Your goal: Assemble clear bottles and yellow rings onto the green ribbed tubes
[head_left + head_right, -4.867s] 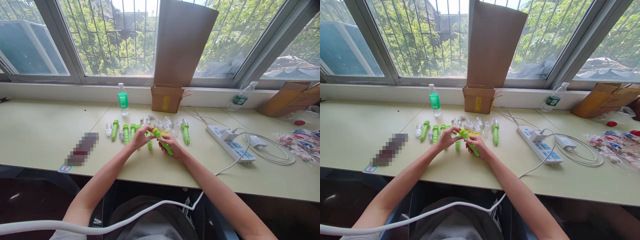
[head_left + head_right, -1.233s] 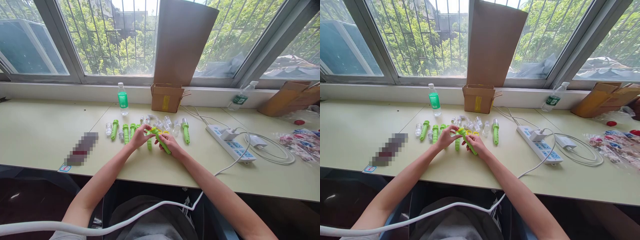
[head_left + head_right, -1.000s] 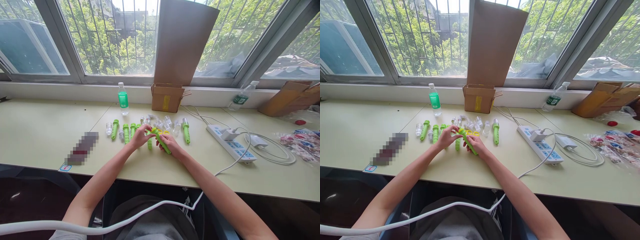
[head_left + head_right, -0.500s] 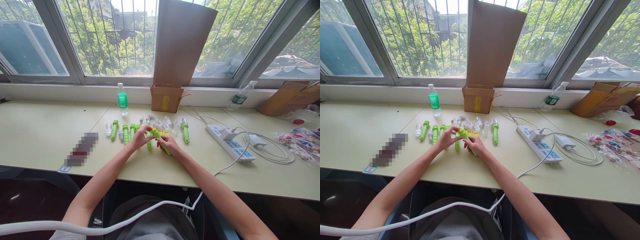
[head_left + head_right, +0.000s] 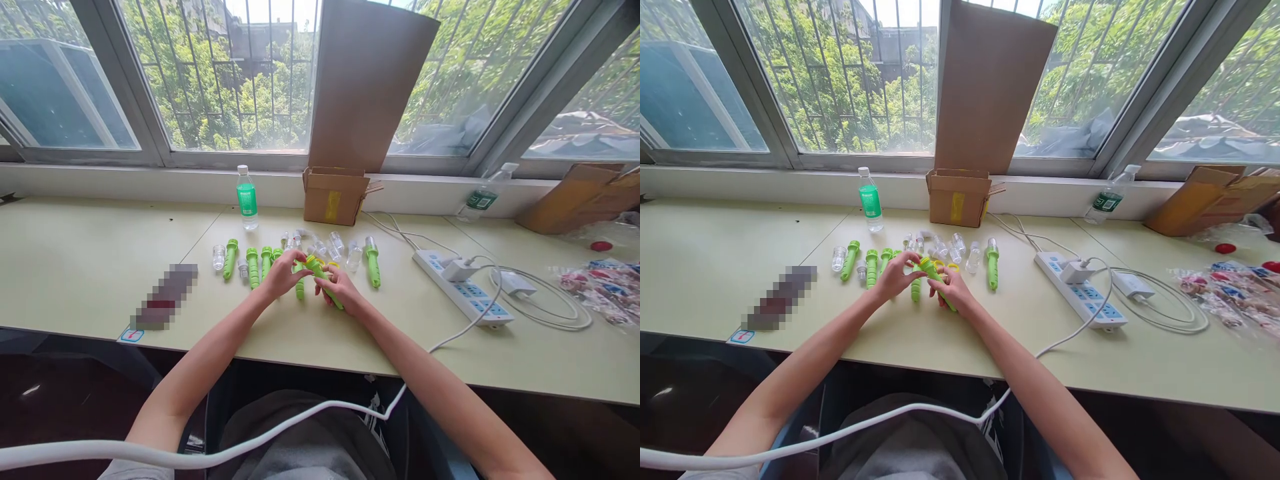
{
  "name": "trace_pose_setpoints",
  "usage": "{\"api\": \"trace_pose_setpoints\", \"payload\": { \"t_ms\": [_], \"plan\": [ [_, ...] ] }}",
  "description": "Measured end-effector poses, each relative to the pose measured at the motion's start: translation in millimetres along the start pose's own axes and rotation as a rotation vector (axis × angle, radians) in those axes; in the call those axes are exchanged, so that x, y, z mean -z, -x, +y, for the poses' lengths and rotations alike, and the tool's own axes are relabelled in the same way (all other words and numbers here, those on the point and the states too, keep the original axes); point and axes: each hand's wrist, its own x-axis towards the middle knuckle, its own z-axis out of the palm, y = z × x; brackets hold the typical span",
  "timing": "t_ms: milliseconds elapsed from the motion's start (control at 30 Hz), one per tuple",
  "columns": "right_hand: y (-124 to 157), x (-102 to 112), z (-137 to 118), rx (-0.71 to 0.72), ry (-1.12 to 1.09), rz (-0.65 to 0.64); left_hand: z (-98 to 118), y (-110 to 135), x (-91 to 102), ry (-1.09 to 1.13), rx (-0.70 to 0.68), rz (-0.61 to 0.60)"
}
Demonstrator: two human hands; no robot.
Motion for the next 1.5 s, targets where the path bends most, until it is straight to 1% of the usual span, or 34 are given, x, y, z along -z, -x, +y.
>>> {"api": "trace_pose_setpoints", "payload": {
  "t_ms": [267,433,600,867,967,1067,1200,1333,1500],
  "plan": [
    [-1.8,-1.3,3.6,0.011,0.005,0.033,-3.0,1.1,0.3,-0.027,0.007,-0.009],
    [-0.9,-4.0,2.3,0.028,0.002,-0.006,-0.7,0.0,2.2,-0.026,0.015,-0.013],
    [0.6,-5.4,-0.5,0.047,0.015,-0.020,1.6,-0.7,3.3,-0.012,-0.007,0.021],
    [0.5,-1.7,0.5,0.044,-0.010,-0.036,3.5,-0.7,2.4,-0.040,-0.015,-0.009],
    [-0.4,-1.3,2.3,0.049,0.033,-0.005,4.6,-0.7,2.3,-0.051,-0.027,-0.016],
    [-1.8,-1.8,4.5,0.023,0.064,0.033,3.5,-0.5,3.0,-0.048,-0.028,-0.021],
    [-3.0,-2.2,6.4,0.009,0.048,0.063,0.7,0.0,3.6,-0.028,-0.016,-0.024],
    [-2.6,-2.0,6.4,0.028,0.013,0.057,-0.2,0.3,3.2,-0.006,-0.002,-0.031],
    [-1.9,-1.7,5.9,0.016,-0.004,0.061,1.7,0.1,2.7,0.010,0.024,-0.046]
  ]
}}
